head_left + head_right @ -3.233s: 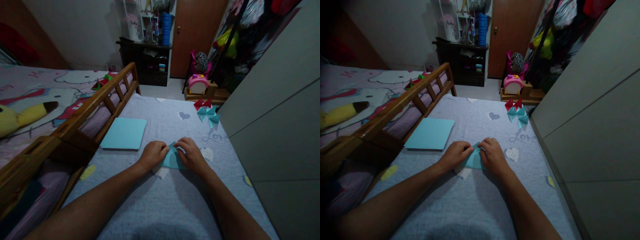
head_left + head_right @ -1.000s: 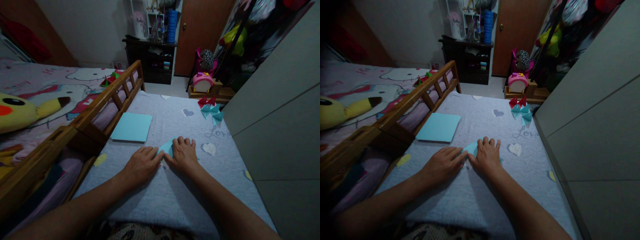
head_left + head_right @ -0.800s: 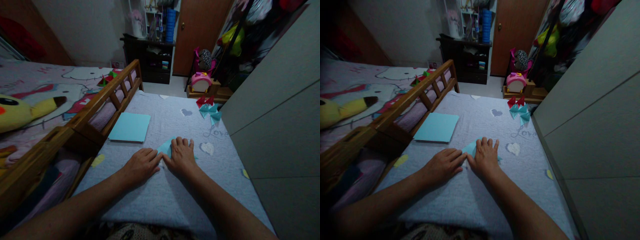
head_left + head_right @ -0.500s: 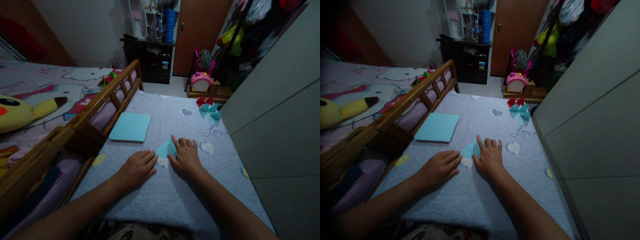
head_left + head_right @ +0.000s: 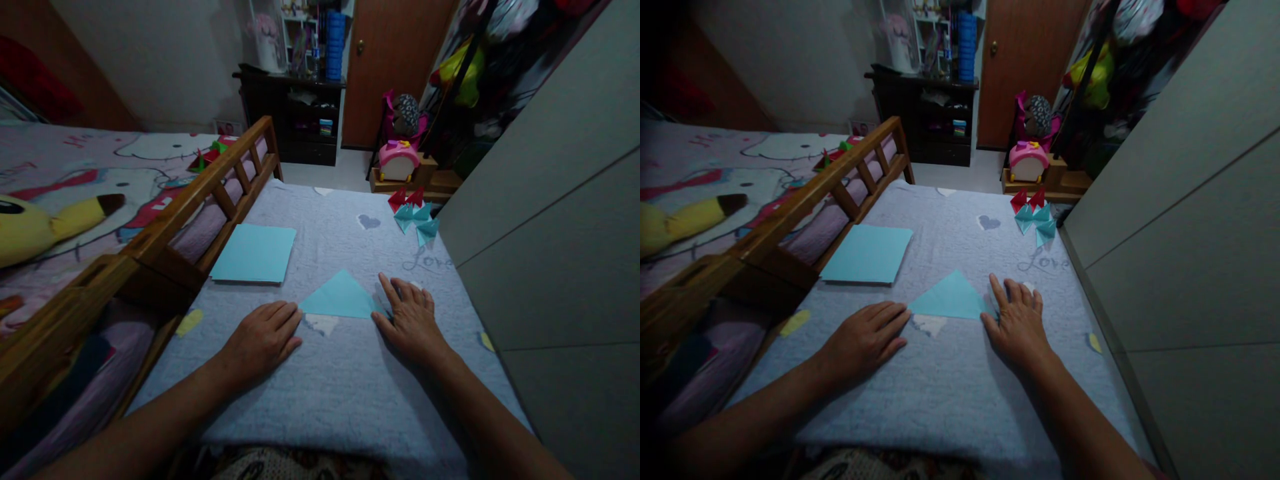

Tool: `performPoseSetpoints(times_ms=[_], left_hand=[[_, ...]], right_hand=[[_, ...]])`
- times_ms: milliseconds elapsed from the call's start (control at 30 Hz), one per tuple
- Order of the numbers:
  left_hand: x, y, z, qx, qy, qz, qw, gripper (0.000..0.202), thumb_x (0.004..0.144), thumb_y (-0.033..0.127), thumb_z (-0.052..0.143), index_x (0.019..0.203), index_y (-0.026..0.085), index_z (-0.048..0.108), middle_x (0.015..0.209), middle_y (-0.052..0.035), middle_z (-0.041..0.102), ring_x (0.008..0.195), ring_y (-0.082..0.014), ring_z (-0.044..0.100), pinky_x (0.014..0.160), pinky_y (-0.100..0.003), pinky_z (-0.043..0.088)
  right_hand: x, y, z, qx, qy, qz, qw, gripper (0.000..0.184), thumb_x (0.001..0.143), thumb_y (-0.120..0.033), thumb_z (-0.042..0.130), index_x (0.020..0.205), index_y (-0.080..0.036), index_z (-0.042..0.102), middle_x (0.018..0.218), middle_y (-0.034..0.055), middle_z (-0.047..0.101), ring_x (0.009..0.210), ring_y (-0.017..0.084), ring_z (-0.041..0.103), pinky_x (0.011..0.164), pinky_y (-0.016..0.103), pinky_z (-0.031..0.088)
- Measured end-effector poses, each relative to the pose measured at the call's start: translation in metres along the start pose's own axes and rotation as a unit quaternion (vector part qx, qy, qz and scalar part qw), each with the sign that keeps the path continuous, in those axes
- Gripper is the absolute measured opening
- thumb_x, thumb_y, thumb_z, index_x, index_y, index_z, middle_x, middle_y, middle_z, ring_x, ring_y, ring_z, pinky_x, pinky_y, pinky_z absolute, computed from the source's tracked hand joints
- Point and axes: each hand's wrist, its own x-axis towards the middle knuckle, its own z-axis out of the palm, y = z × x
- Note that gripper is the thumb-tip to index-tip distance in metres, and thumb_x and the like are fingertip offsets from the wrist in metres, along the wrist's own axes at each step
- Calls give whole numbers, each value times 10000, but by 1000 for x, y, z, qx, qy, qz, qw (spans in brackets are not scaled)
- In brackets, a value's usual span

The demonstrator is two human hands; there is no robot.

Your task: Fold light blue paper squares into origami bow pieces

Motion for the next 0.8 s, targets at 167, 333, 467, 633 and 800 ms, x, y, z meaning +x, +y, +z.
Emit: performPoseSetpoints(times_ms=[167,333,467,633,800], left_hand=[[-1,-1,2,-4,29,5,1000,286,951,248,519,1159,102,649,1166,-157,685,1058,-280,638,914,-444,566],[-5,-1,5,-27,41,-5,999,284,947,235,518,1173,122,647,1191,-158,678,1079,-287,634,925,-466,558],[0,-3,1,-92,2,-48,995,277,929,236,545,1177,146,630,1197,-141,667,1088,-287,623,937,-475,543],[26,-4,1,-149,-19,-135,979,484,866,352,648,1304,180,538,1304,-146,606,1211,-327,544,1024,-508,474],[54,1,3,-154,-63,-166,972,494,770,334,737,1210,174,581,1226,-130,599,1141,-331,537,994,-495,465]], right_hand=[[-7,13,-1,-16,-6,14,1000,661,952,-453,458,1562,-277,273,1457,141,484,1322,370,425,1095,619,276],[-9,24,-3,-22,-11,9,1000,638,953,-434,449,1551,-265,306,1467,143,495,1316,362,452,1076,580,328],[-6,31,-9,-18,-31,7,999,645,928,-386,493,1535,-233,335,1463,154,511,1286,375,489,1046,572,357],[10,12,-24,23,-59,-4,998,456,949,-327,482,1362,-140,533,1298,188,616,1170,341,568,968,456,428],[24,-22,-25,68,-63,-25,995,389,882,-344,619,1204,-127,621,1139,172,643,1057,327,572,928,424,430]])
